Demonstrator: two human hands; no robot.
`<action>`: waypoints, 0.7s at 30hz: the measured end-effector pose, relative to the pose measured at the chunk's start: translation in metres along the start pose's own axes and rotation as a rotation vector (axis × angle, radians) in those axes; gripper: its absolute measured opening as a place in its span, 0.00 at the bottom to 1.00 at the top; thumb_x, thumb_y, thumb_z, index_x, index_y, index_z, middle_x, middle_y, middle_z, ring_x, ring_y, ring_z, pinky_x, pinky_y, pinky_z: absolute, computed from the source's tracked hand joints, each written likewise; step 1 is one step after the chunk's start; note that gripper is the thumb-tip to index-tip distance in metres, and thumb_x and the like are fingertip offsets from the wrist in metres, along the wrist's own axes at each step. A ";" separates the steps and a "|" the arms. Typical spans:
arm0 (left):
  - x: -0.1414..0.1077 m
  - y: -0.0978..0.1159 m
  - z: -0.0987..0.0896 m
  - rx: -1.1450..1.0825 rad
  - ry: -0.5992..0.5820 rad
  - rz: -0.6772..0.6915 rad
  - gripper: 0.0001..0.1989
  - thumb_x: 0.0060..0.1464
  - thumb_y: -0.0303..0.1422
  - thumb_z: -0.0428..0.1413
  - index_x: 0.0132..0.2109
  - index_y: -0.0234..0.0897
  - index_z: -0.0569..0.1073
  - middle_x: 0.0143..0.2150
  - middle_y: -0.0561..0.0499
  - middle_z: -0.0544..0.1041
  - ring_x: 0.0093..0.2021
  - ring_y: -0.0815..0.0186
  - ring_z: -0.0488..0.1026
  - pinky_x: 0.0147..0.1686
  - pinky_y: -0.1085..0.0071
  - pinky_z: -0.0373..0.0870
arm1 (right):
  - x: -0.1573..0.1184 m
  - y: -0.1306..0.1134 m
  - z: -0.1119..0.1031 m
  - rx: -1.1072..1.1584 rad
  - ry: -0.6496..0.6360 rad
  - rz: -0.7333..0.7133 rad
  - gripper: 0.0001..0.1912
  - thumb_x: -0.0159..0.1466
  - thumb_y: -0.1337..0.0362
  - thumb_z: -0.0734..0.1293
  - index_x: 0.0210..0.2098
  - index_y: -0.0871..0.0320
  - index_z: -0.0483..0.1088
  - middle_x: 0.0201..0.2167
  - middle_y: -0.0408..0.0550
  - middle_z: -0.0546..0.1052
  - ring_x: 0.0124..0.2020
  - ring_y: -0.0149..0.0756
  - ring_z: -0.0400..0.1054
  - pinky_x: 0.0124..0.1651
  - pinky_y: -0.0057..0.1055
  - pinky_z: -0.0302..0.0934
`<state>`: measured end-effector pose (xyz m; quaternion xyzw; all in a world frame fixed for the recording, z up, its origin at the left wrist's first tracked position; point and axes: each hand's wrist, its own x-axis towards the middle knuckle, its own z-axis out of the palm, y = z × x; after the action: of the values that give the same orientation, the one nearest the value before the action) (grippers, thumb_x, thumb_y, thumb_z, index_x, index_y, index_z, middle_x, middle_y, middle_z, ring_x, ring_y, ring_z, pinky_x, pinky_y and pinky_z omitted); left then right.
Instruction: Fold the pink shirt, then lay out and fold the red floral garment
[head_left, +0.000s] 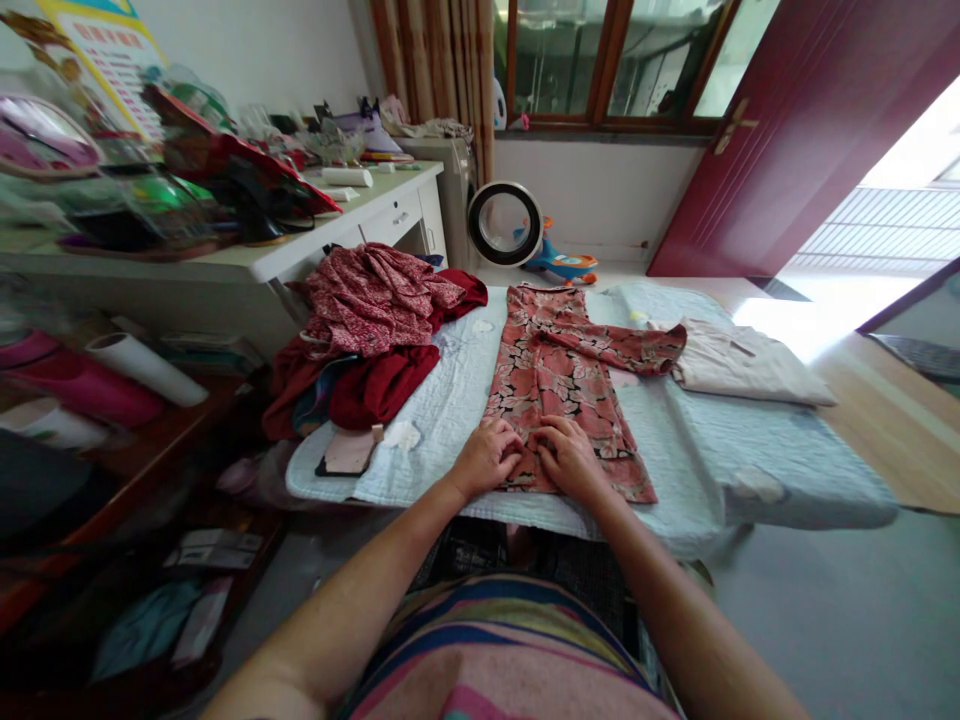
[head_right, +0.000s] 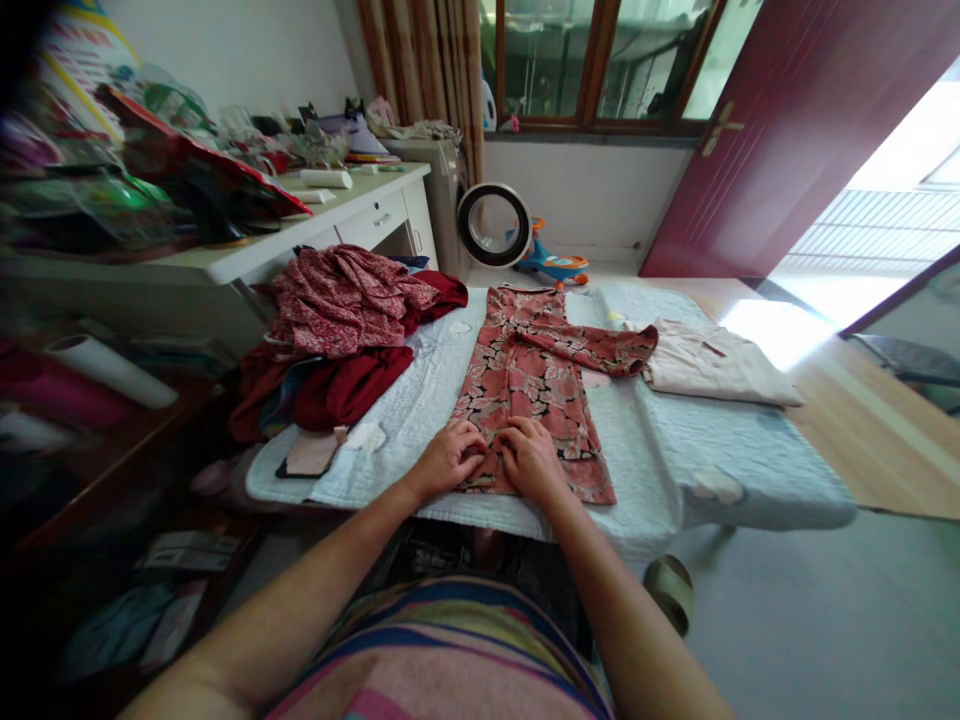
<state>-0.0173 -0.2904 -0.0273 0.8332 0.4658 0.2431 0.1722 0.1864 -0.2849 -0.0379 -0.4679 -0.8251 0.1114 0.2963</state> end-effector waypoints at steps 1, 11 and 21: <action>-0.002 0.002 0.000 -0.015 -0.014 -0.014 0.04 0.53 0.29 0.59 0.38 0.39 0.76 0.43 0.49 0.73 0.47 0.61 0.70 0.52 0.63 0.67 | 0.000 0.000 0.000 0.000 0.001 -0.002 0.10 0.63 0.69 0.65 0.41 0.55 0.75 0.51 0.51 0.73 0.54 0.44 0.64 0.59 0.45 0.59; -0.016 0.026 0.003 0.013 -0.096 -0.049 0.09 0.54 0.36 0.60 0.42 0.41 0.77 0.42 0.49 0.71 0.45 0.60 0.70 0.47 0.63 0.66 | -0.001 -0.001 -0.001 -0.006 0.000 -0.010 0.10 0.63 0.68 0.64 0.41 0.54 0.75 0.51 0.51 0.73 0.54 0.44 0.64 0.59 0.44 0.58; -0.021 0.043 -0.003 -0.128 -0.046 0.042 0.06 0.58 0.29 0.54 0.41 0.39 0.75 0.42 0.49 0.74 0.45 0.63 0.71 0.48 0.67 0.69 | -0.002 -0.006 -0.005 -0.012 -0.006 -0.004 0.10 0.63 0.67 0.64 0.42 0.55 0.75 0.52 0.52 0.73 0.55 0.43 0.64 0.60 0.44 0.58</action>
<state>0.0015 -0.3299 -0.0084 0.8355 0.4278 0.2566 0.2306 0.1859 -0.2902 -0.0321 -0.4678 -0.8275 0.1072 0.2914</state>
